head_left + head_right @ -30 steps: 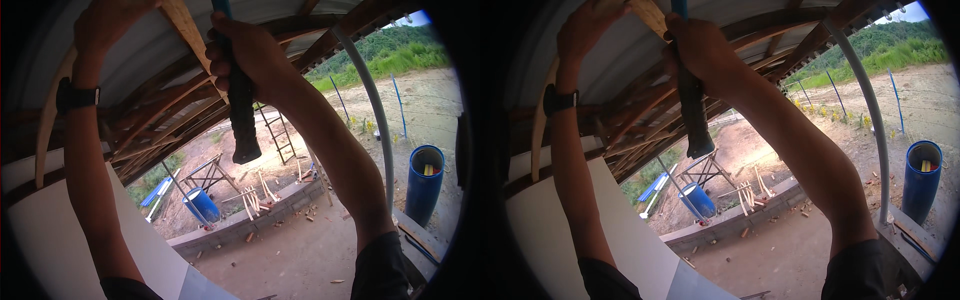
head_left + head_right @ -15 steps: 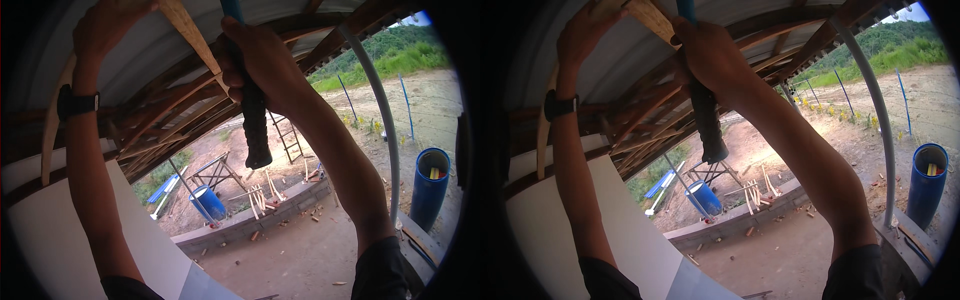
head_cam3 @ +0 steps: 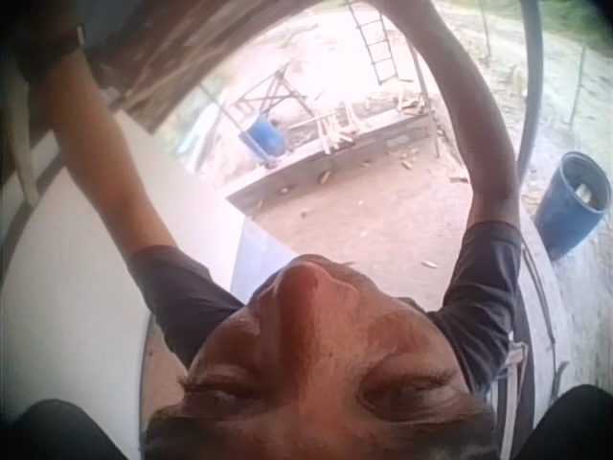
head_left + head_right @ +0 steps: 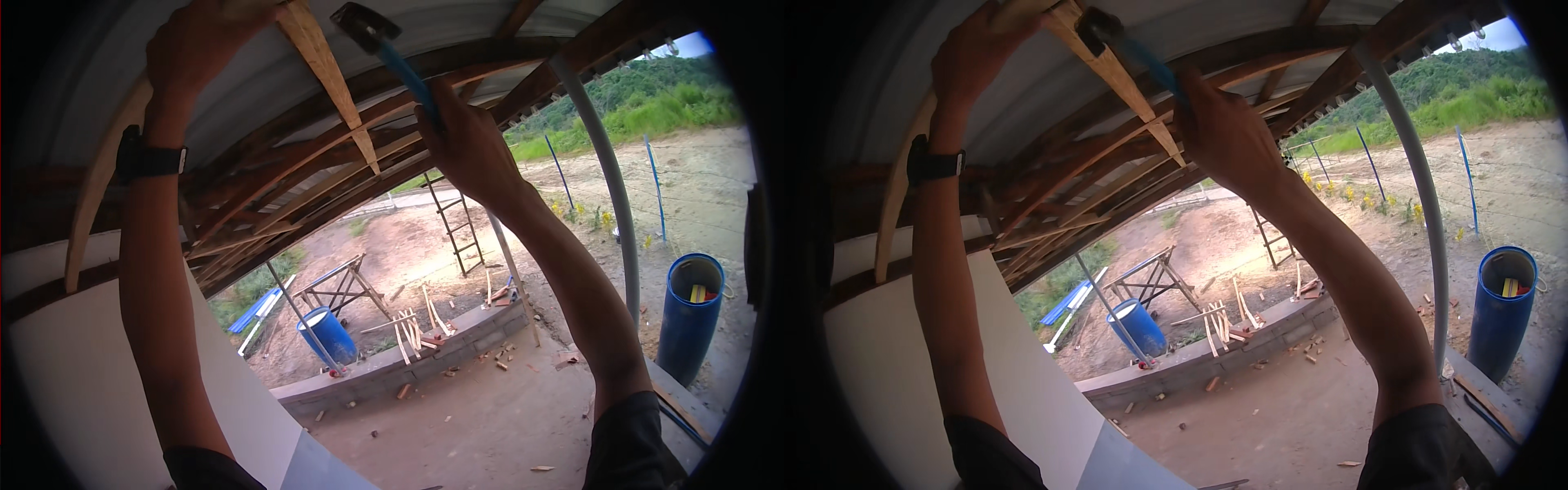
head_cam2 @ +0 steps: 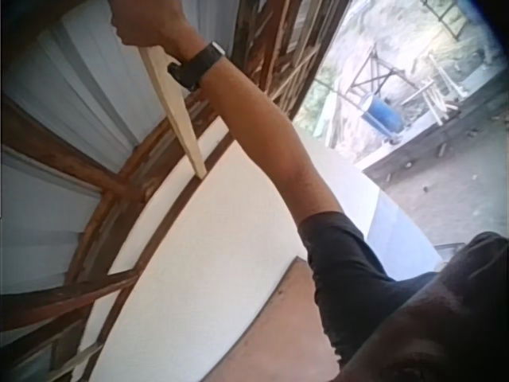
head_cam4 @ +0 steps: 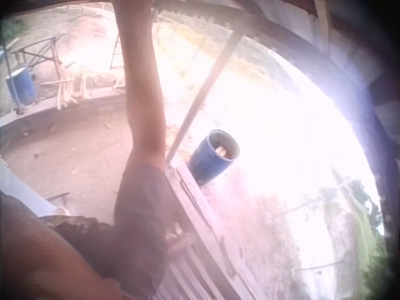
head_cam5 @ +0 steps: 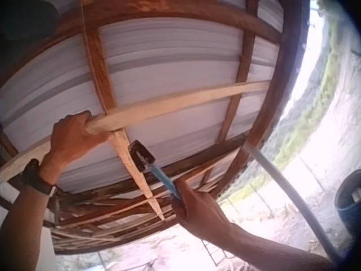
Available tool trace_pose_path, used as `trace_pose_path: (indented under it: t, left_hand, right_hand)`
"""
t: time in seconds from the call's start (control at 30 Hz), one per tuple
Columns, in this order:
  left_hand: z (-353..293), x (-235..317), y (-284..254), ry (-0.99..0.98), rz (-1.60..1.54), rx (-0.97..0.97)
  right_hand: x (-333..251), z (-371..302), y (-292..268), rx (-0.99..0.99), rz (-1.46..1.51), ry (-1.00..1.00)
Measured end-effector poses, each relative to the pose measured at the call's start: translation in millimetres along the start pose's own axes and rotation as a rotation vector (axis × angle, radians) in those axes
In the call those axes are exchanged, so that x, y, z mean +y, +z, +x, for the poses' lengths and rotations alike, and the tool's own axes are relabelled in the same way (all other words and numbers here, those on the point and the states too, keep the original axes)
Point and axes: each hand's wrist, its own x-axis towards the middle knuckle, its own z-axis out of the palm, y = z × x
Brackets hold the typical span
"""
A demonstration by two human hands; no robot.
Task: The person holds a wooden beam against the ceiling structure with one hand and hammers a nail into it using a hammer, securing the rafter to the roof frame.
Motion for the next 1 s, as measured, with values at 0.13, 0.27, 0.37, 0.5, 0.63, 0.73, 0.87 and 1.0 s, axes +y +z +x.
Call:
trace_pose_path:
  t: [0.13,0.27,0.37,0.5,0.63,0.73,0.87,1.0]
  left_hand:
    - [4,0,3,-0.030,0.004,-0.040]
    - [0,-4,4,0.032,-0.016,0.008]
    - [8,-14,6,-0.010,0.058,-0.016]
    - [10,-12,14,0.001,0.037,-0.022]
    - [9,-15,13,0.017,0.050,-0.036]
    - [10,-14,13,-0.020,0.047,-0.028]
    - [-1,-1,13,0.014,0.061,0.018]
    - [9,-14,15,0.008,0.063,-0.001]
  right_hand:
    - [49,30,-24,0.000,-0.547,-0.412]
    - [70,58,-27,0.032,-0.655,-0.573]
    - [68,82,-27,0.065,-0.637,-0.653]
    - [60,122,-22,0.101,-0.656,-0.518]
    - [61,117,-24,0.094,-0.628,-0.498]
    - [60,113,-26,0.124,-0.495,-0.594]
    - [47,131,-21,0.016,-0.721,-0.360]
    - [57,127,-20,0.071,-0.675,-0.510]
